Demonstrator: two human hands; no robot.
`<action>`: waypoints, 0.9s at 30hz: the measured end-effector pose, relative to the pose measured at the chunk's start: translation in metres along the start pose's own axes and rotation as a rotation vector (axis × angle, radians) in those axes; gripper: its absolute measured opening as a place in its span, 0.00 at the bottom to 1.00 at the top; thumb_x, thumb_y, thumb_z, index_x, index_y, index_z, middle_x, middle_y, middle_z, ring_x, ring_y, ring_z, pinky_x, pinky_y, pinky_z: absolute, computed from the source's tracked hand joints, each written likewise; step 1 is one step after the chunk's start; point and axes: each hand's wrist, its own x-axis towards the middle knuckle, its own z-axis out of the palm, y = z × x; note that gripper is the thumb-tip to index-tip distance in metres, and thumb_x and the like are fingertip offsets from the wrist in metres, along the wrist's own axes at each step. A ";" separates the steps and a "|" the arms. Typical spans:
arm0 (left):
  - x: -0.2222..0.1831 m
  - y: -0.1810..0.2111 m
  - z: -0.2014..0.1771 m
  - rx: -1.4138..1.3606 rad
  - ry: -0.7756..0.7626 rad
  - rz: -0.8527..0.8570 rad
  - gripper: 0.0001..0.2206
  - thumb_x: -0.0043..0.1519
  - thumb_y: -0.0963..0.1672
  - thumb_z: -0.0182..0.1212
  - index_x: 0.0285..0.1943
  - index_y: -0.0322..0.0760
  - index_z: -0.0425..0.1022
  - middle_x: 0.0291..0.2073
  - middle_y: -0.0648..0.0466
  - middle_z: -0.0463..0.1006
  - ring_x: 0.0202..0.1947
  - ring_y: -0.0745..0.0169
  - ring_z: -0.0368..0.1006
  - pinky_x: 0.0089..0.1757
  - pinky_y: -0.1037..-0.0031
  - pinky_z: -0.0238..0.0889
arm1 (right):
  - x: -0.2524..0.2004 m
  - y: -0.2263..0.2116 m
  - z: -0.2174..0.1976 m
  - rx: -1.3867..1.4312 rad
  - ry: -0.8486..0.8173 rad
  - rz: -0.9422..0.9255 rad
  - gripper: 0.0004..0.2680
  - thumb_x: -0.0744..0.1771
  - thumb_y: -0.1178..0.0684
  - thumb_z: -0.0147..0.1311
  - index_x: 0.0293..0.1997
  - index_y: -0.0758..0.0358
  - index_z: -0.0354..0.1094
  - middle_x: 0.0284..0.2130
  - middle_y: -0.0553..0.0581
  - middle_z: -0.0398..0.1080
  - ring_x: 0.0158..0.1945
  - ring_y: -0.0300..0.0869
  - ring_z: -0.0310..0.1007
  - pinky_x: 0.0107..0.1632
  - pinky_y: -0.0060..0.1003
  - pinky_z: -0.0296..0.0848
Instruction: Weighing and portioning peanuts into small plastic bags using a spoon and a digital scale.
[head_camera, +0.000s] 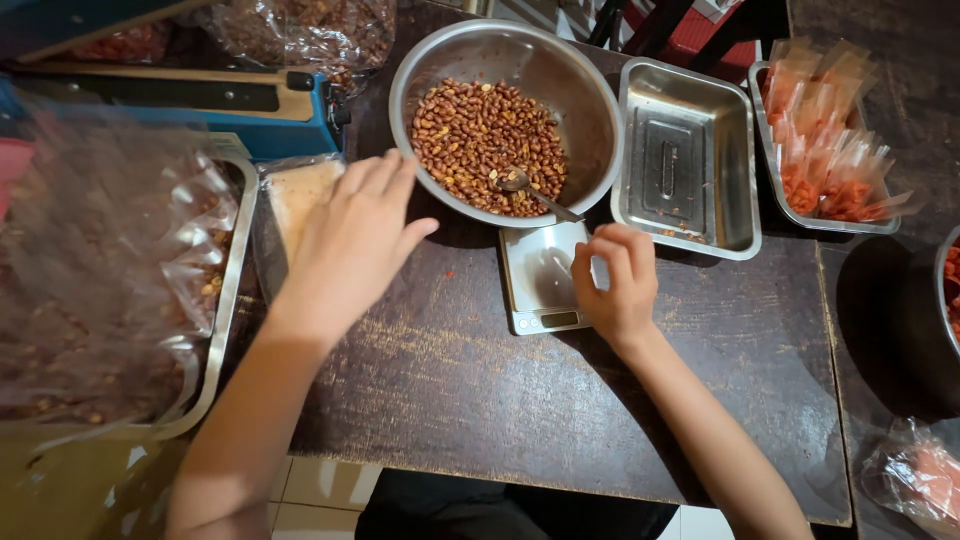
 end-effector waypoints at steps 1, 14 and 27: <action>-0.004 -0.006 0.000 0.003 0.000 -0.005 0.25 0.56 0.47 0.57 0.58 0.25 0.62 0.53 0.37 0.66 0.55 0.43 0.61 0.48 0.53 0.59 | -0.001 -0.003 0.001 0.006 0.000 -0.001 0.04 0.60 0.65 0.56 0.30 0.67 0.66 0.32 0.58 0.64 0.36 0.49 0.68 0.42 0.38 0.69; -0.022 -0.047 0.032 -0.111 -0.306 -0.068 0.10 0.46 0.43 0.65 0.35 0.35 0.79 0.47 0.45 0.72 0.57 0.37 0.58 0.52 0.57 0.56 | 0.007 -0.034 0.006 0.043 0.020 -0.252 0.05 0.58 0.67 0.52 0.22 0.62 0.67 0.22 0.56 0.64 0.24 0.46 0.66 0.27 0.40 0.69; -0.026 -0.062 0.057 0.059 -0.213 -0.046 0.05 0.48 0.39 0.62 0.29 0.44 0.80 0.27 0.55 0.75 0.50 0.52 0.68 0.50 0.64 0.61 | 0.010 -0.036 0.006 0.073 -0.003 -0.287 0.05 0.58 0.67 0.52 0.22 0.62 0.66 0.22 0.57 0.64 0.23 0.47 0.67 0.27 0.39 0.69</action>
